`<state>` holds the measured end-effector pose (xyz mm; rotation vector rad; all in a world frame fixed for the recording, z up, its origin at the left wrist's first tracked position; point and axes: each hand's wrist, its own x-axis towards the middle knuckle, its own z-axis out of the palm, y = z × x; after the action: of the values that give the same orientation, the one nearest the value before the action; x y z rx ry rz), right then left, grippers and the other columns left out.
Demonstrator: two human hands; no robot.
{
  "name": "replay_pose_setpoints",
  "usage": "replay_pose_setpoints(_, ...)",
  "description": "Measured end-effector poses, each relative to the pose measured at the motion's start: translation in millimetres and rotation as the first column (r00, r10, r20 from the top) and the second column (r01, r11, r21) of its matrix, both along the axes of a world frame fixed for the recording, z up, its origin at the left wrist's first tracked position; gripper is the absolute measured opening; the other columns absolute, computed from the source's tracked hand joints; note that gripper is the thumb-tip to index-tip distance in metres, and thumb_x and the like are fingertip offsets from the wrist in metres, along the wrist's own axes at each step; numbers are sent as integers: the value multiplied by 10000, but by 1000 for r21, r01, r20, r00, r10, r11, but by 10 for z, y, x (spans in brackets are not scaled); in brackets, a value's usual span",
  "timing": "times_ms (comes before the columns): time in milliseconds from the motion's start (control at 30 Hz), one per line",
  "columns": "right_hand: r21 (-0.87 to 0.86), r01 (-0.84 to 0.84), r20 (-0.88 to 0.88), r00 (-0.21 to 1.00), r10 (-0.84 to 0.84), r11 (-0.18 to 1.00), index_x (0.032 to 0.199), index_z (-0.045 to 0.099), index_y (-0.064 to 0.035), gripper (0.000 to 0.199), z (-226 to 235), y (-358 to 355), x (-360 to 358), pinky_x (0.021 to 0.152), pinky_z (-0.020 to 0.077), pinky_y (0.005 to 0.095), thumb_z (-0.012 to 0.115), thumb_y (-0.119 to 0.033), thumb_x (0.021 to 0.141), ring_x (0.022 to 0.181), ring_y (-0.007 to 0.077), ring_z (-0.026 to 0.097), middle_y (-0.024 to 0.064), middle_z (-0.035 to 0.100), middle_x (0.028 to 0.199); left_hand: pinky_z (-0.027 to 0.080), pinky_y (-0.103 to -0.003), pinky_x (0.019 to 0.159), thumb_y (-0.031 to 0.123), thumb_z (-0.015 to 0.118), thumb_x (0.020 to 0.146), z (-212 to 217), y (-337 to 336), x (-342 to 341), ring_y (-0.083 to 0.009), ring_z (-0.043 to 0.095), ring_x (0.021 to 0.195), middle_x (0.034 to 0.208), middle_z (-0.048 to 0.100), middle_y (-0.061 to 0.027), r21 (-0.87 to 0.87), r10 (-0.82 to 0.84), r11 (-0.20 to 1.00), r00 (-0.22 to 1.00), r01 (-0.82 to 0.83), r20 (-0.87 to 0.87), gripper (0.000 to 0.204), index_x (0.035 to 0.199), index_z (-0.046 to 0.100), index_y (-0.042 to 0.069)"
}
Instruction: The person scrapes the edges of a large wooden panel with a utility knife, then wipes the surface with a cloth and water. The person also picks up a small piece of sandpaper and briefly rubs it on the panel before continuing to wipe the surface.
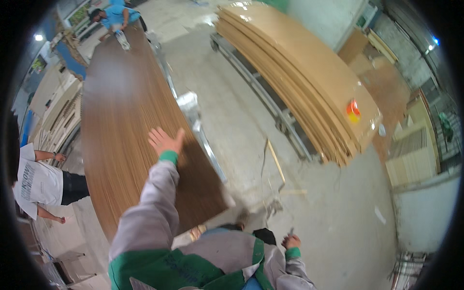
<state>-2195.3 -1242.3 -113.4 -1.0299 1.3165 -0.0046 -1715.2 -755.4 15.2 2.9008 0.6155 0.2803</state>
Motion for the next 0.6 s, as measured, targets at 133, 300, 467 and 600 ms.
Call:
replay_pose_setpoints(133, -20, -26, -69, 997, 24, 999, 1207, 593, -81, 338, -59, -740, 975, 620, 571, 580, 675, -36, 882, 669, 312, 612, 136, 624, 881, 51, -548, 1265, 675, 587, 881, 81, -540, 69, -420, 98, 1566, 1659, 180, -293, -33, -62, 998, 992, 59, -107, 1104, 1571, 206, -97)
replay_pose_setpoints(300, -193, -532, -194, 844, 500, 824, 1038, 702, -15, 197, -23, -1257, 2932, 540, 613, 455, 736, -140, 888, 652, 245, 663, 93, 649, 795, 52, -540, 1269, 588, 616, 879, 89, -652, 150, -408, 97, 1569, 1664, 176, -282, -58, 2, 998, 987, -11, -161, 1057, 1579, 194, -83)
replay_pose_setpoints(467, -204, -531, 16, 838, 545, 823, 799, 595, -42, 165, 82, -1865, 5524, 481, 537, 405, 575, -123, 941, 540, 257, 587, 106, 579, 650, 51, -523, 1274, 549, 644, 852, 75, -689, 151, -404, 106, 1569, 1663, 183, -280, -89, 35, 995, 995, -43, -96, 1050, 1591, 203, -52)
replay_pose_setpoints(600, -299, -507, 102, 825, 556, 808, 742, 580, -55, 291, 486, -2815, 7383, 410, 473, 369, 557, -246, 960, 456, 241, 559, 102, 576, 595, 44, -537, 1272, 590, 652, 825, 118, -878, 167, -388, 106, 1574, 1672, 182, -263, -77, 229, 969, 969, -237, -93, 1066, 1601, 234, -8)
